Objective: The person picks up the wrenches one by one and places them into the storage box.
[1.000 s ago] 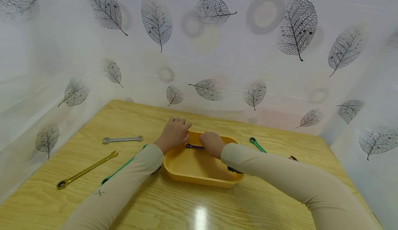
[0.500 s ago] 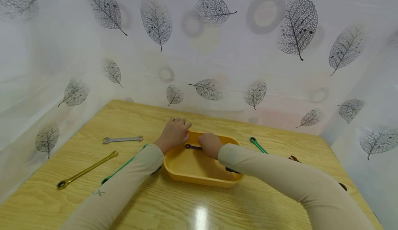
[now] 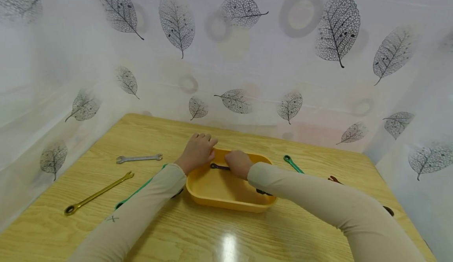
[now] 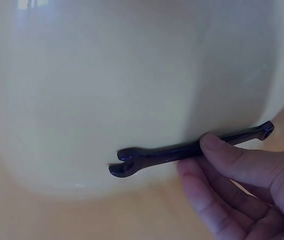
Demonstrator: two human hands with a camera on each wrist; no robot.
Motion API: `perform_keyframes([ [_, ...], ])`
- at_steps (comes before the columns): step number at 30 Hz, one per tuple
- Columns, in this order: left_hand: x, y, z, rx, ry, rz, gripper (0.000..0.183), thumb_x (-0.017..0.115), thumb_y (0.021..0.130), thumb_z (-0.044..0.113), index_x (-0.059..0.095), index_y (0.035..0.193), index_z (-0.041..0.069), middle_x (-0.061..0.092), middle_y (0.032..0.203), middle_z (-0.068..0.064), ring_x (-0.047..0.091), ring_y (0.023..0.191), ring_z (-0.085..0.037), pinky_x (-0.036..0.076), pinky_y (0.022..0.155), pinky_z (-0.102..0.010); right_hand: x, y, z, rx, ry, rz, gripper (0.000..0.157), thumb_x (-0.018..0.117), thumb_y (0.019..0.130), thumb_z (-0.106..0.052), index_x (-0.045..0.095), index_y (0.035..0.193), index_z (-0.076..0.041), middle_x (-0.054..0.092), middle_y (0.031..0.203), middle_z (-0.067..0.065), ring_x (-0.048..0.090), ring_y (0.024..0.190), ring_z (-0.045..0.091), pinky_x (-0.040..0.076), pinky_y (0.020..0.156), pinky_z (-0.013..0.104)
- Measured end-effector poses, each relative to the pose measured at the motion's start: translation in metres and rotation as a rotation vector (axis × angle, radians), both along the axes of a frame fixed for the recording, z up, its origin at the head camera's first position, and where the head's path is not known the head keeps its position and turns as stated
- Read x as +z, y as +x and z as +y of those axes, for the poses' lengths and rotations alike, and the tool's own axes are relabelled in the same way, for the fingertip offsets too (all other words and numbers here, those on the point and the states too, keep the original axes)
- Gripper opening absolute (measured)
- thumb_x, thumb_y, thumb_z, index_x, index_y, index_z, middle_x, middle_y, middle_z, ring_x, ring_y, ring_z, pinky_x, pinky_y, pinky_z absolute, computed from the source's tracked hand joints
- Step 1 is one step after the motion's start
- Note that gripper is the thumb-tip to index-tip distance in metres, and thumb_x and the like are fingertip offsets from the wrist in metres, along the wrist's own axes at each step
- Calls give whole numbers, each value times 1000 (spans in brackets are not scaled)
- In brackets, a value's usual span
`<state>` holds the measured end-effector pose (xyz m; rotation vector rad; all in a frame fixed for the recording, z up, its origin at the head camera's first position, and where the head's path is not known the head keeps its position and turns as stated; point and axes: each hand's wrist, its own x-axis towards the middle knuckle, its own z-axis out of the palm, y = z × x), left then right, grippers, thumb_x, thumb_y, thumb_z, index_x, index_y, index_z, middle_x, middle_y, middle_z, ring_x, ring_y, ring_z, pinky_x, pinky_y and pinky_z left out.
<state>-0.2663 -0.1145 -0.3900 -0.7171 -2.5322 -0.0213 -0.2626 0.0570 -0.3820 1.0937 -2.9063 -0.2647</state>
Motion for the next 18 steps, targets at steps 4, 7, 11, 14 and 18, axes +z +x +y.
perform_keyframes([
  [4,1,0,0,-6,4,16,21,65,79,18,65,99,10,64,87,-9,61,79,-25,47,73,-40,0,0,0,-15,5,-16,17,58,88,-1,56,72,-5,63,71,9,63,67,22,52,57,33],
  [7,1,1,0,-8,5,22,20,64,79,17,65,98,10,64,86,-9,61,79,-25,47,72,-40,1,0,1,-22,9,-31,16,57,89,-1,56,73,-5,63,73,9,64,69,23,52,58,33],
  [11,0,0,-1,-1,-6,24,20,64,79,18,65,98,11,64,86,-8,62,79,-25,47,73,-40,1,2,1,-20,8,-38,16,57,89,-1,55,73,-5,63,73,9,63,68,22,51,57,32],
  [14,-1,0,-1,8,-15,31,21,65,79,20,65,99,11,65,87,-8,62,80,-25,47,74,-39,3,3,2,-22,-7,-56,17,57,88,0,55,72,-5,62,72,10,63,68,23,50,56,32],
  [18,-3,-1,-1,16,-12,31,22,65,79,20,65,99,11,65,88,-8,62,80,-25,47,75,-40,6,6,2,-25,-16,-78,18,56,89,-1,54,72,-5,61,71,10,61,66,21,48,55,32],
])
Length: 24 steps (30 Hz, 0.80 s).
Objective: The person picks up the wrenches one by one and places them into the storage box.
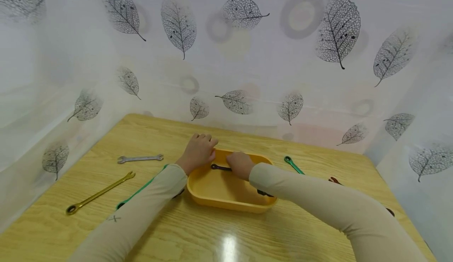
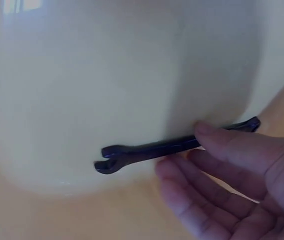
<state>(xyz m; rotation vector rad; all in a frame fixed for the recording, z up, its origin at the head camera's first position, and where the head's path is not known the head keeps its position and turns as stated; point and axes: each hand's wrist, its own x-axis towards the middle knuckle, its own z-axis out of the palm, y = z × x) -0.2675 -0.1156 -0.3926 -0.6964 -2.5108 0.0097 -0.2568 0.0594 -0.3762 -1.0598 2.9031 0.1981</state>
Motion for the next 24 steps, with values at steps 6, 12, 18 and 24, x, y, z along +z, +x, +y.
perform_keyframes([
  [6,-1,0,0,4,9,1,21,64,79,20,66,99,12,66,89,-8,62,81,-25,46,76,-40,2,3,4,4,1,-13,18,56,90,-2,54,72,-5,61,69,9,60,64,20,47,54,32],
  [12,-2,-1,0,17,3,14,24,65,79,22,66,101,13,66,91,-8,62,83,-26,47,79,-42,14,7,8,28,5,16,18,59,86,0,52,71,-6,58,66,8,57,62,21,48,59,36],
  [18,-3,-2,0,49,-19,1,26,65,80,27,67,102,15,65,90,-6,61,86,-24,47,82,-43,32,9,10,-12,-41,-74,28,66,79,1,44,64,-8,38,56,0,33,52,13,28,47,27],
  [24,-1,-3,1,69,-34,-17,27,65,80,29,67,104,16,65,92,-7,60,89,-25,47,85,-44,56,17,19,-38,-92,-79,15,69,82,-13,68,92,-1,69,86,10,64,73,20,53,64,31],
])
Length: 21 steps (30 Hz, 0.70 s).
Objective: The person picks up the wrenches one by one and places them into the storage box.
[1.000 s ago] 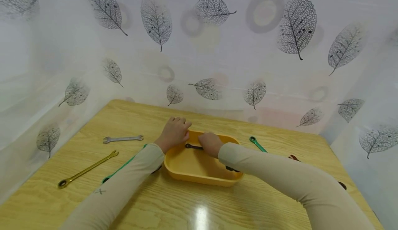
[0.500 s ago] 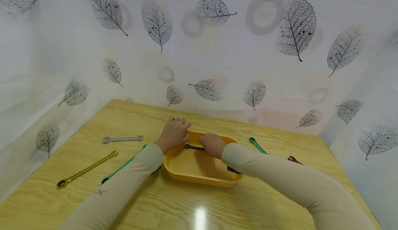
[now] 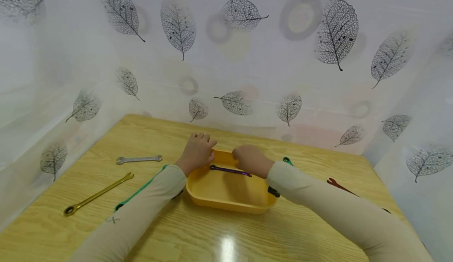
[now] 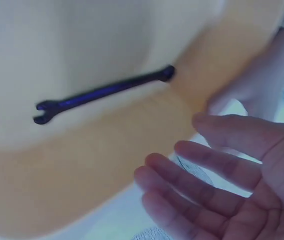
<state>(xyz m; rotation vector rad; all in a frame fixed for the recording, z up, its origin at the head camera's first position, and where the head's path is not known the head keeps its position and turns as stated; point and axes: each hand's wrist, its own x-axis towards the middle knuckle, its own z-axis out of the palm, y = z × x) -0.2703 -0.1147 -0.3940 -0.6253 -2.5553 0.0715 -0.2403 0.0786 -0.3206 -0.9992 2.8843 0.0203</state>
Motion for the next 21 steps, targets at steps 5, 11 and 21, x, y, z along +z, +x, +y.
perform_keyframes([
  [5,2,1,0,0,6,-7,27,65,80,28,67,103,15,65,93,-7,60,91,-25,46,88,-45,15,7,13,-4,-118,82,23,67,85,-18,68,102,-3,71,94,10,66,75,20,54,67,32],
  [11,3,3,0,1,11,-4,26,65,80,28,66,102,14,66,92,-6,60,88,-25,46,87,-44,19,10,33,9,-226,190,15,64,86,-15,68,97,-5,70,88,8,65,75,19,53,68,32],
  [21,1,2,0,-12,25,26,27,66,79,28,66,102,13,67,92,-6,61,87,-25,46,87,-44,18,11,68,-54,-338,311,11,64,84,-13,69,91,-6,71,84,8,66,72,20,53,61,33],
])
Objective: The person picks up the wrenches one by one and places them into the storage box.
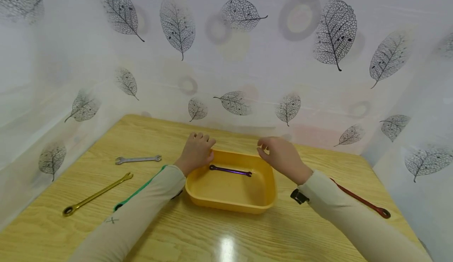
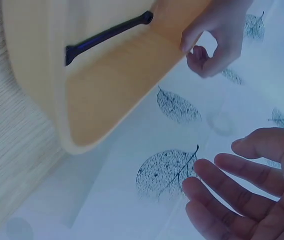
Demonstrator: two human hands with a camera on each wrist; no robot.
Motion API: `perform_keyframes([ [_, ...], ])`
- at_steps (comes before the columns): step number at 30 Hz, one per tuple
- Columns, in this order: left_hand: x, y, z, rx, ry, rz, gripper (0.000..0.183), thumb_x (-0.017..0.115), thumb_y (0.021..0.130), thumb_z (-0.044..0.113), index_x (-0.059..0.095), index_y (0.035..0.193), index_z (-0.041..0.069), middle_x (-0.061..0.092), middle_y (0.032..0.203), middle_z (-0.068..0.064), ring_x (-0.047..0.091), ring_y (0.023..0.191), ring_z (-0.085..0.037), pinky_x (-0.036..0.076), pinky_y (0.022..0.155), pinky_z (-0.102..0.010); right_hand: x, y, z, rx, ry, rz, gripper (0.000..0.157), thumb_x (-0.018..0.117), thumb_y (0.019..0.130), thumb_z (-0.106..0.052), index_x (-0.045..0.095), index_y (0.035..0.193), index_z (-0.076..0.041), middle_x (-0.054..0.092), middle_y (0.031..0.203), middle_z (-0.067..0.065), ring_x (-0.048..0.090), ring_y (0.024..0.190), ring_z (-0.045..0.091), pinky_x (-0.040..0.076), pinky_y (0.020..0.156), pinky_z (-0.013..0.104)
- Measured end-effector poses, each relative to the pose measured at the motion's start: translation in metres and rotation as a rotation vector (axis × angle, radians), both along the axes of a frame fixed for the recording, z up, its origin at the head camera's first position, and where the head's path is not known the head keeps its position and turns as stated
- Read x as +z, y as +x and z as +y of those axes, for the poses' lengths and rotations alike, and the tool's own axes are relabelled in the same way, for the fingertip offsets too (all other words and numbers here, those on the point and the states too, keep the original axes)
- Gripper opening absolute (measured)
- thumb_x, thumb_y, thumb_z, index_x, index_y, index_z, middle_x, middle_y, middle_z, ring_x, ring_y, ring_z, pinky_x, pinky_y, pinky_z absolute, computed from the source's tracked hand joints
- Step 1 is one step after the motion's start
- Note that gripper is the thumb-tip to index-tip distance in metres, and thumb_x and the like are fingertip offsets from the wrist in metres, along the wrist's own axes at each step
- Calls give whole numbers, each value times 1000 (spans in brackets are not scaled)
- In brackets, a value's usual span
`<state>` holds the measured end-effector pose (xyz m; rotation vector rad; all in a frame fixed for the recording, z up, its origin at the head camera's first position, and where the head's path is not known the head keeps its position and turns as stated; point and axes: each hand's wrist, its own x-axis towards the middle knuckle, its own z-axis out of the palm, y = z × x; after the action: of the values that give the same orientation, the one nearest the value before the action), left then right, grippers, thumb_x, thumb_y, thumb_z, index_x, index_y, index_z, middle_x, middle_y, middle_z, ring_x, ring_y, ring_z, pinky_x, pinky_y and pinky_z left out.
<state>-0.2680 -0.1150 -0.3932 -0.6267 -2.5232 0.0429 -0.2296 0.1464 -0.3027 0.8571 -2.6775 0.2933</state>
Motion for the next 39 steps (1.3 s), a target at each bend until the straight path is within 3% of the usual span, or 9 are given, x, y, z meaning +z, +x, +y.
perform_keyframes([
  [7,-1,-1,0,-18,7,3,25,66,79,28,66,100,14,66,89,-6,60,85,-25,46,86,-44,-3,-1,31,-67,-33,64,13,61,86,-13,70,93,-6,71,84,8,66,75,22,53,64,37],
  [21,0,-1,1,-19,10,-13,24,66,79,25,66,100,13,66,91,-8,61,87,-26,46,87,-45,-4,0,70,-131,-97,84,19,62,86,-13,68,98,0,70,89,15,65,78,27,53,69,44],
  [32,1,-1,0,-18,21,-26,23,65,80,25,66,100,13,65,89,-8,60,86,-26,45,87,-46,-24,-5,90,-136,-187,184,18,68,82,-11,66,95,1,67,85,15,62,75,27,51,65,43],
  [39,1,0,-1,-21,20,-22,24,64,80,25,66,100,13,66,90,-7,60,86,-26,45,87,-45,-38,-6,100,-142,-96,297,22,71,78,-14,62,91,1,63,83,16,59,69,28,50,54,40],
])
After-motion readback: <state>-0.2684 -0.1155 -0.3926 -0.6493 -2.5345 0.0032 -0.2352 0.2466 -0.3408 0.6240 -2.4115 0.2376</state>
